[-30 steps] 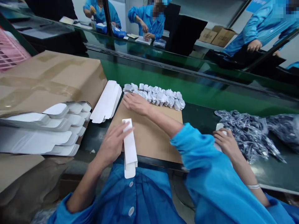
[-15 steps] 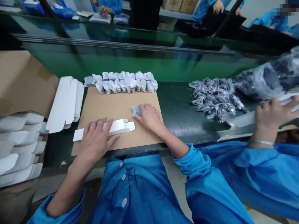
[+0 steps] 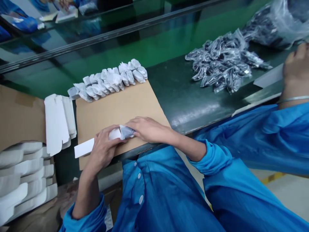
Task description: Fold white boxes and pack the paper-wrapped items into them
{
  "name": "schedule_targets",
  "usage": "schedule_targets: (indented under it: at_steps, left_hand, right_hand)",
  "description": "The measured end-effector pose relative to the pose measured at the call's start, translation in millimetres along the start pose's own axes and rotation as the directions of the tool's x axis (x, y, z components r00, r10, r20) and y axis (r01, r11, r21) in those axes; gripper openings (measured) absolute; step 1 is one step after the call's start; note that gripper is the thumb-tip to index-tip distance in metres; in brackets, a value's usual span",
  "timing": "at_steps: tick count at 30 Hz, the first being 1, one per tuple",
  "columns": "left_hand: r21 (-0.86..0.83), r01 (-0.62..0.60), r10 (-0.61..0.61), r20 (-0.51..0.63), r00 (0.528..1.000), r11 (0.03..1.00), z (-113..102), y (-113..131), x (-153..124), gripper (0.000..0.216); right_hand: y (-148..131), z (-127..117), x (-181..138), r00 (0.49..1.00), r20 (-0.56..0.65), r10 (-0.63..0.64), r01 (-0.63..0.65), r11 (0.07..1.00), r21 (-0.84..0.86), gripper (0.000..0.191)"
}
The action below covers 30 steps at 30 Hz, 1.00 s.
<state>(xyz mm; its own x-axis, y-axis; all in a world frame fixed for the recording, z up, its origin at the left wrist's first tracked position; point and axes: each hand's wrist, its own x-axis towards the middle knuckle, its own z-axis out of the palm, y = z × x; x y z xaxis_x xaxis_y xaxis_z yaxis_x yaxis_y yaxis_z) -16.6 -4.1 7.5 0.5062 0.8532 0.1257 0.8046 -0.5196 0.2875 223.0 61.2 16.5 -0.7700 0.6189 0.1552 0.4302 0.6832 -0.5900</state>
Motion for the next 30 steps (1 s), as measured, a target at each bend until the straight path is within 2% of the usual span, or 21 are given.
schedule_targets:
  at_steps: [3, 6, 9, 11, 14, 16, 19, 20, 22, 24, 26, 28, 30]
  left_hand:
    - [-0.025, -0.026, 0.025, -0.021, 0.999, 0.999, 1.9, -0.1, -1.9, 0.035]
    - [-0.005, 0.013, -0.013, -0.1, 0.995, 1.0, 7.1, -0.6, -4.6, 0.032]
    - [0.03, 0.021, -0.015, -0.207, 0.978, 0.999, 11.0, 0.3, -8.6, 0.031]
    - [0.051, -0.015, 0.027, -0.243, 0.97, 0.999, 10.7, 1.8, -11.0, 0.029]
    - [0.05, -0.082, 0.092, -0.278, 0.956, 0.995, 9.4, 3.1, -12.7, 0.027]
    - [0.035, -0.088, 0.095, -0.337, 0.937, 0.996, 12.9, 3.7, -12.1, 0.025]
    - [0.053, -0.034, 0.055, -0.456, 0.888, 0.998, 28.1, 10.8, -6.6, 0.023]
    - [0.063, -0.008, 0.039, -0.499, 0.866, 0.998, 33.9, 16.0, -3.2, 0.023]
    - [0.059, 0.024, 0.014, -0.574, 0.819, 0.998, 41.2, 27.9, 5.9, 0.022]
    - [0.044, 0.025, 0.007, -0.606, 0.795, 0.999, 37.4, 34.5, 15.4, 0.024]
    - [0.071, 0.064, -0.005, -0.625, 0.781, 0.995, 20.8, 27.1, 19.0, 0.03]
    - [0.104, 0.256, -0.127, -0.658, 0.742, 0.961, -2.7, 3.4, 12.2, 0.042]
    - [0.084, 0.575, -0.398, -0.64, 0.657, 0.814, -23.4, -31.0, -3.0, 0.062]
  right_hand:
    - [-12.4, 12.4, 6.4, 0.997, 0.07, -0.011, 0.022, 0.987, -0.161, 0.029]
    - [-22.9, 31.4, 10.6, 0.999, -0.029, 0.021, -0.026, 0.982, -0.185, 0.033]
    - [-24.7, 52.1, 9.4, 0.969, -0.233, 0.082, -0.071, 0.996, 0.055, 0.043]
    - [-21.0, 59.0, 7.3, 0.946, -0.308, 0.105, -0.036, 0.975, 0.221, 0.048]
    - [-19.1, 56.7, 6.6, 0.948, -0.313, 0.061, 0.043, 0.948, 0.316, 0.052]
    - [-24.0, 53.8, 9.2, 0.952, -0.293, 0.09, 0.052, 0.895, 0.443, 0.053]
    - [-34.4, 57.9, 17.6, 0.924, -0.251, 0.289, -0.025, 0.7, 0.714, 0.051]
    - [-36.3, 60.7, 21.0, 0.893, -0.259, 0.369, -0.049, 0.652, 0.757, 0.049]
    - [-34.8, 62.2, 27.2, 0.813, -0.303, 0.498, -0.097, 0.629, 0.772, 0.045]
    - [-23.2, 49.8, 29.5, 0.747, -0.351, 0.564, -0.142, 0.652, 0.745, 0.042]
    - [1.2, 17.1, 24.2, 0.743, -0.347, 0.573, -0.195, 0.681, 0.706, 0.043]
    - [38.6, -32.9, 9.6, 0.773, -0.327, 0.543, -0.254, 0.739, 0.624, 0.048]
    - [83.1, -88.1, -11.4, 0.792, -0.307, 0.528, -0.356, 0.808, 0.469, 0.042]
